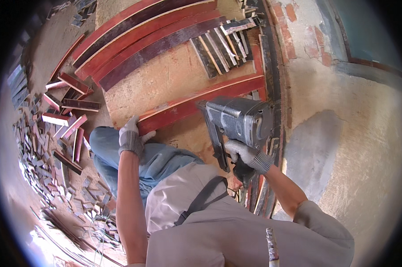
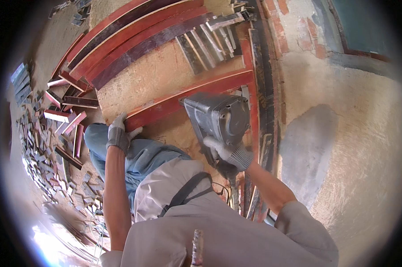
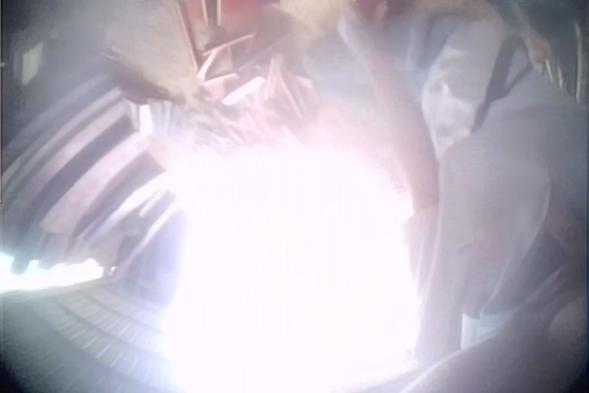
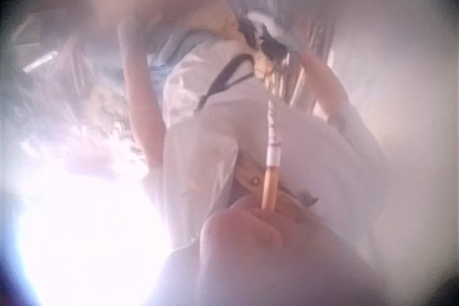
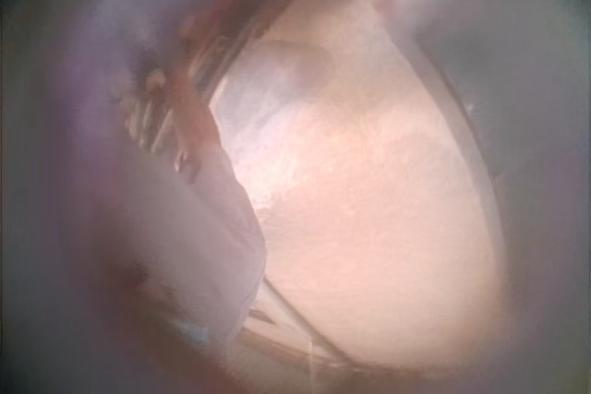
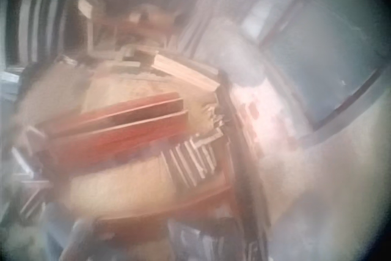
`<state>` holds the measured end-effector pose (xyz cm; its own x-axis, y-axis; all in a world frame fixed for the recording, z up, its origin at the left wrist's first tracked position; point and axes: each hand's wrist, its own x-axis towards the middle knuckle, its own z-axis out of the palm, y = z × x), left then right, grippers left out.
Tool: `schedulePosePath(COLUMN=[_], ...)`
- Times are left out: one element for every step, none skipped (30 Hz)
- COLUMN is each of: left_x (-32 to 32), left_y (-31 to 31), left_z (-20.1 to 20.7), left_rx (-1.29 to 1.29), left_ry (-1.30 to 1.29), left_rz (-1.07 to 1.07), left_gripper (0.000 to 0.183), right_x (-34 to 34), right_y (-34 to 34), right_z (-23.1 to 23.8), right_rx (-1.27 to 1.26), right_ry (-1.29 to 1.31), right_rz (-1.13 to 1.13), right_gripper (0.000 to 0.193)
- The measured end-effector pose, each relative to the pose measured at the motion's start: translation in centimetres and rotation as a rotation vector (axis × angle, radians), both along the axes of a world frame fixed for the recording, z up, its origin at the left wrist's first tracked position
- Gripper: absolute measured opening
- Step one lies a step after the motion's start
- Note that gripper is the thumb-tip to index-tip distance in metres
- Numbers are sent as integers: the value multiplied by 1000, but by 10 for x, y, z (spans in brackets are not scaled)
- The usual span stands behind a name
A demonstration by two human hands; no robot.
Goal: The person sits on the floor and installs red wooden planks onto a subfloor using a nail gun. They repeatedly pick up planks, position them, and fasten them in place.
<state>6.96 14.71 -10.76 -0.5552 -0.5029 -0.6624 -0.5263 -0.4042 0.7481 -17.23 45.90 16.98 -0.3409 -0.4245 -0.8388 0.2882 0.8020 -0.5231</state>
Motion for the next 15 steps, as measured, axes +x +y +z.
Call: schedulePosePath(left_x=[3, 6, 9, 10, 10, 9, 8, 6, 5, 3, 1, -2, -4, -7, -10], left_y=[-2, -3, -4, -3, -3, -2, -1, 0, 1, 2, 3, 3, 4, 3, 3], left_z=[-13, -23, -30, -35, -36, -36, -34, -30, -25, -19, -13, -6, 1, 8, 15], left_rx=[-37, -100, -53, -34, -78, -87, -155, -128, -136, -50, -59, -94, -221, -201, -302], left_ry=[39, 21, 82, 85, 16, 88, 82, -18, 53, 32, -19, 8, 4, -88, -70], left_rz=[-30, -102, -62, -63, -137, -116, -167, -159, -137, -54, -75, -86, -202, -208, -277], left_gripper=[38, 37, 36, 36, 35, 34, 34, 35, 35, 35, 36, 36, 36, 39, 42], right_x=[-1, 2, 3, 4, 4, 4, 5, 6, 6, 6, 7, 7, 7, 7, 8], right_y=[-3, -4, -6, -8, -10, -11, -13, -14, -14, -15, -16, -16, -17, -18, -19], right_z=[-3, -4, -5, -5, -5, -5, -5, -5, -4, -4, -4, -5, -5, -6, -6], right_rx=[18, -24, -10, 4, 15, 23, 33, 45, 38, 33, 27, 21, 17, 22, 8], right_ry=[2, 92, 85, 80, 80, 54, 27, 7, 0, 2, 6, 8, 9, 15, 12], right_rz=[5, 10, 34, 57, 81, 71, 62, 48, 42, 29, 16, 21, 26, 25, 30], right_gripper=[30, 33, 34, 36, 37, 38, 39, 40, 40, 41, 41, 41, 41, 41, 41])
